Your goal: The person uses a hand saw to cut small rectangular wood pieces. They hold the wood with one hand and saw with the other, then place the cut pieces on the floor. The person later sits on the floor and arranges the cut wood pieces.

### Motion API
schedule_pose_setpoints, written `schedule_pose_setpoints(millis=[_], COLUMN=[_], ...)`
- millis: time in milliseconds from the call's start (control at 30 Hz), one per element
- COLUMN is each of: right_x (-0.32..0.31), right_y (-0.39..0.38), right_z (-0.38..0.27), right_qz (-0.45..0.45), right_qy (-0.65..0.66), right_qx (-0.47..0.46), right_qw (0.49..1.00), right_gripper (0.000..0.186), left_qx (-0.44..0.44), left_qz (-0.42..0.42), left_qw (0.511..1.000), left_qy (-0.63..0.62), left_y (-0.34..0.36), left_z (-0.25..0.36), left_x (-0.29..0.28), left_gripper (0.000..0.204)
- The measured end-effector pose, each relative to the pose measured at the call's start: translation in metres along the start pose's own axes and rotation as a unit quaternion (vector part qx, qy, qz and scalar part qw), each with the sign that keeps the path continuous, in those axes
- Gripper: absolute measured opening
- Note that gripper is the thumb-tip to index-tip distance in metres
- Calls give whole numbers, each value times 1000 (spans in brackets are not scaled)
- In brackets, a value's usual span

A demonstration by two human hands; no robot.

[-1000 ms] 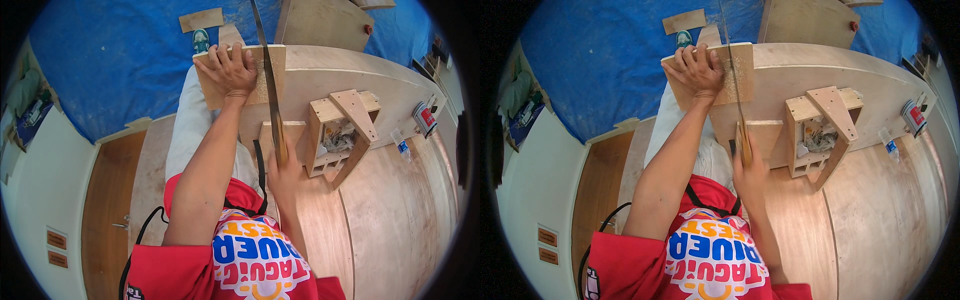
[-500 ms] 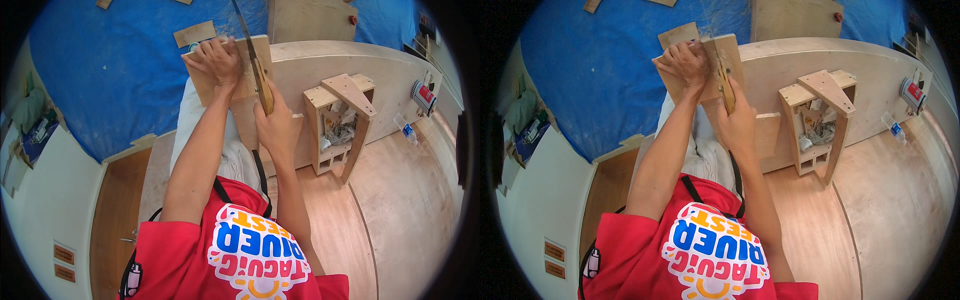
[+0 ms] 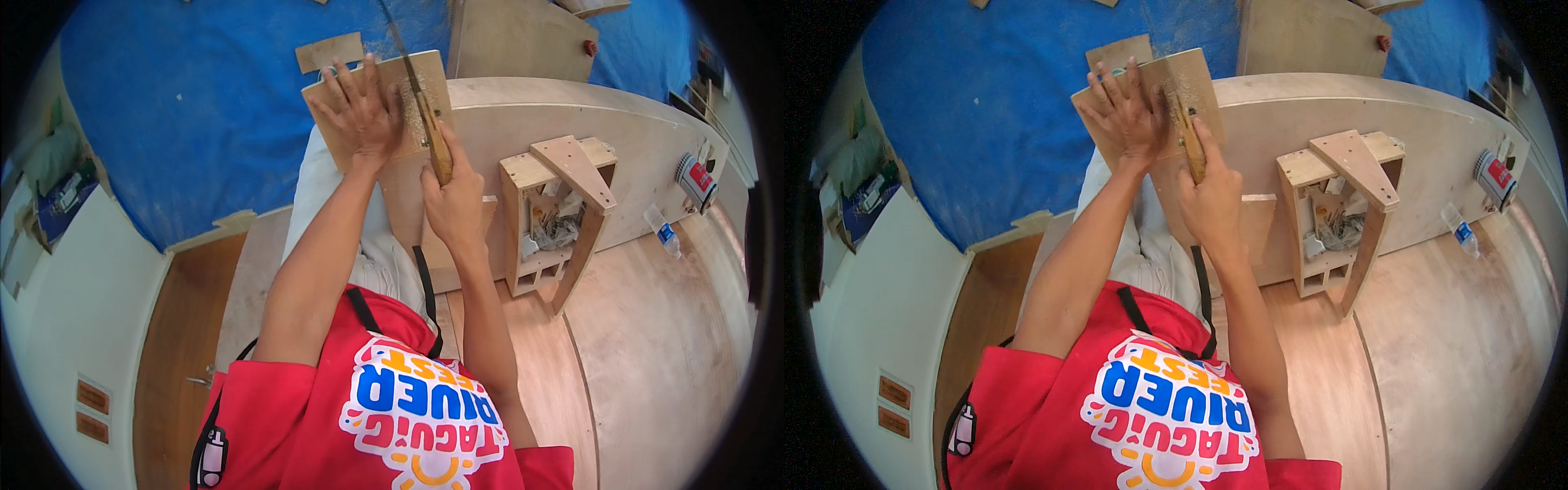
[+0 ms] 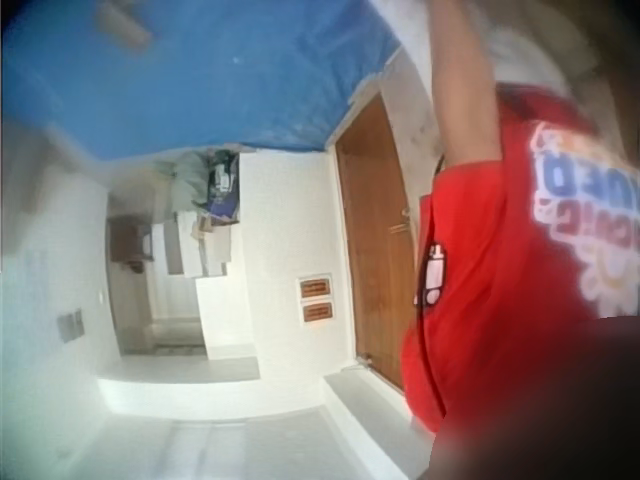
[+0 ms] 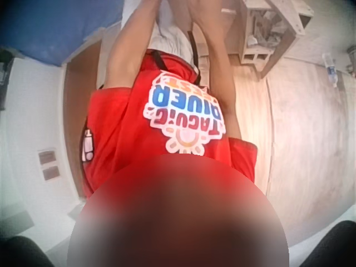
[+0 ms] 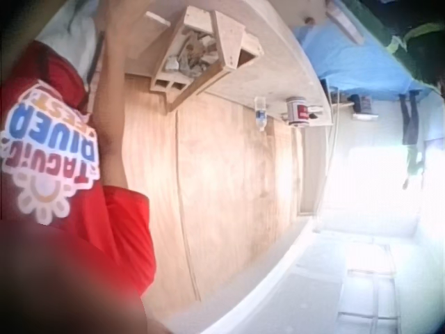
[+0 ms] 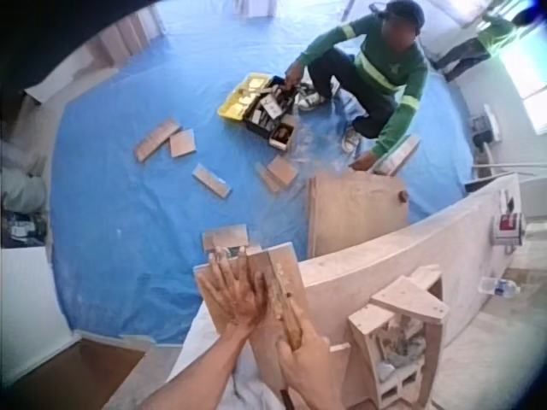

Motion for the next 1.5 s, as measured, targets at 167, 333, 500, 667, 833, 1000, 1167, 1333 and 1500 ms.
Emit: schedule_pose_setpoints(millis=[167, 333, 500, 667, 833, 1000, 1167, 1333, 1500], right_x=[-10, -22, -23, 6, -10, -29, -40, 0, 3], right_y=[-102, -210, -93, 65, -6, -172, -156, 20, 43], right_z=[18, 22, -13, -11, -14, -2, -6, 5, -3], right_qz=[-66, -111, -48, -2, -30, -115, -79, -50, -13], right_qy=[24, 29, -43, -9, 2, 4, -24, -42, -18], right_qx=[158, 287, 88, -16, 42, 255, 196, 81, 20], right_qw=[985, 951, 994, 1000, 999, 960, 977, 995, 1000], right_gripper=[55, 53, 54, 51, 52, 54, 56, 55, 53], left_qx=[-14, -19, -11, -19, -22, -21, -20, -11, -20], left_qz=[-19, -26, -33, -45, -30, -28, -37, -33, -38], left_qw=[1000, 999, 999, 998, 999, 999, 999, 999, 999], left_qy=[4, -2, 7, 28, 16, 21, 26, 17, 1], left_y=[2, 3, 0, 2, 2, 2, 0, 0, 1], left_z=[-3, -2, 0, 0, 1, 1, 2, 4, 1], left_x=[3, 4, 4, 3, -1, 2, 5, 4, 4], left_gripper=[54, 52, 49, 49, 48, 50, 50, 50, 49])
Point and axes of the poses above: each hand's wrist, its own y-axis towards the middle knuckle, its own x-axis out of the palm, z = x × y, the point moved 10 cm from there along y, towards the middle knuckle, and after that the axes turned 14 degrees about -z, right-handed, at the moved point
